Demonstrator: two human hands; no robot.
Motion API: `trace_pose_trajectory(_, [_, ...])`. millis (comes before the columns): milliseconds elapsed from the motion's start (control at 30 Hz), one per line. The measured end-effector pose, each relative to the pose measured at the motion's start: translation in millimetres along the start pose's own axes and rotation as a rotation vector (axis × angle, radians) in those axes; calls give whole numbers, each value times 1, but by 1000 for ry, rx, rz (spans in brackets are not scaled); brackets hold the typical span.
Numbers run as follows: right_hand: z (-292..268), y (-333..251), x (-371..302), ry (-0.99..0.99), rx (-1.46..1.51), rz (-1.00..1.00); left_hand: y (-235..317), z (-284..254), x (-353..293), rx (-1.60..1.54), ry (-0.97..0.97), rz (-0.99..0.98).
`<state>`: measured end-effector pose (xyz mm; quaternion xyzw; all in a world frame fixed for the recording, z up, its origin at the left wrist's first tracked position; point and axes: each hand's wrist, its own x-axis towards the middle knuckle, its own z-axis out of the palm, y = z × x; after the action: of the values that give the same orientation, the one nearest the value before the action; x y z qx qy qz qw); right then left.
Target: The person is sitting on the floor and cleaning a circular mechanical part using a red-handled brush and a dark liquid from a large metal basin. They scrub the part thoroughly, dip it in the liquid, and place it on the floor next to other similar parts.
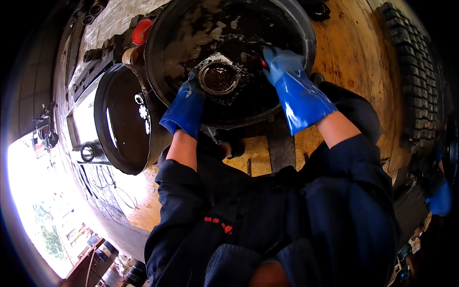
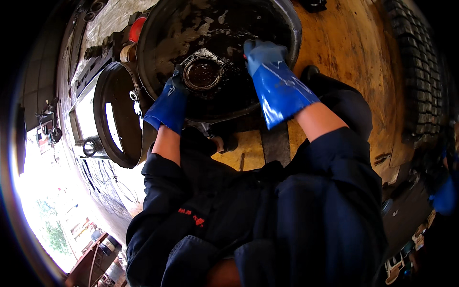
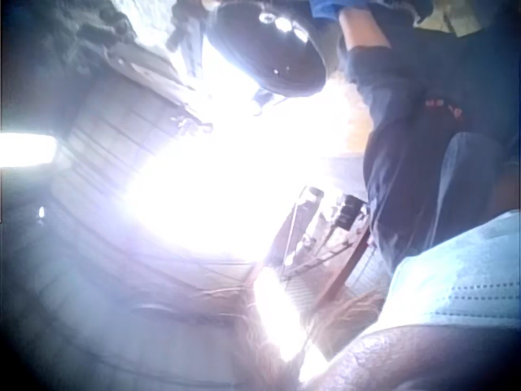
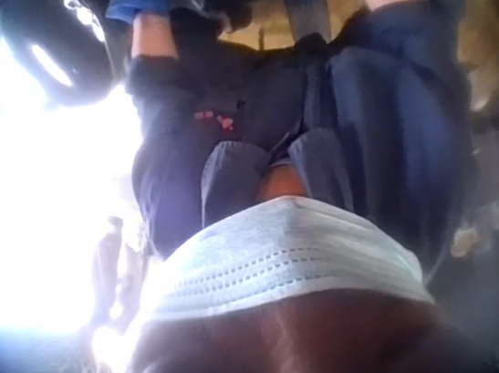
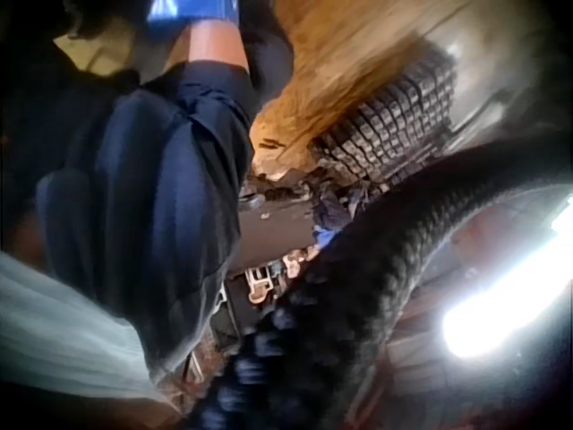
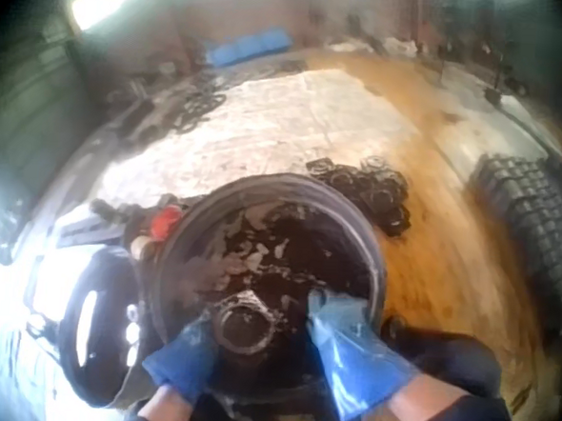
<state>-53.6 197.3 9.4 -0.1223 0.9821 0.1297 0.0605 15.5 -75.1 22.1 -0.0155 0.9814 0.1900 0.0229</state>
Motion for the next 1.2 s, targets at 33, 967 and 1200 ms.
trace_pose_trajectory(33, [34,-9,-1,288,-409,-12,1,1,1,-52,-13,-19])
trace_pose_trajectory(967, [-31,5,-56,-494,1021,165,20,39,-23,-1293,-275,-241])
trace_pose_trajectory(1200, [-22,-12,-52,-443,1097,17,45,46,-31,-386,-266,132])
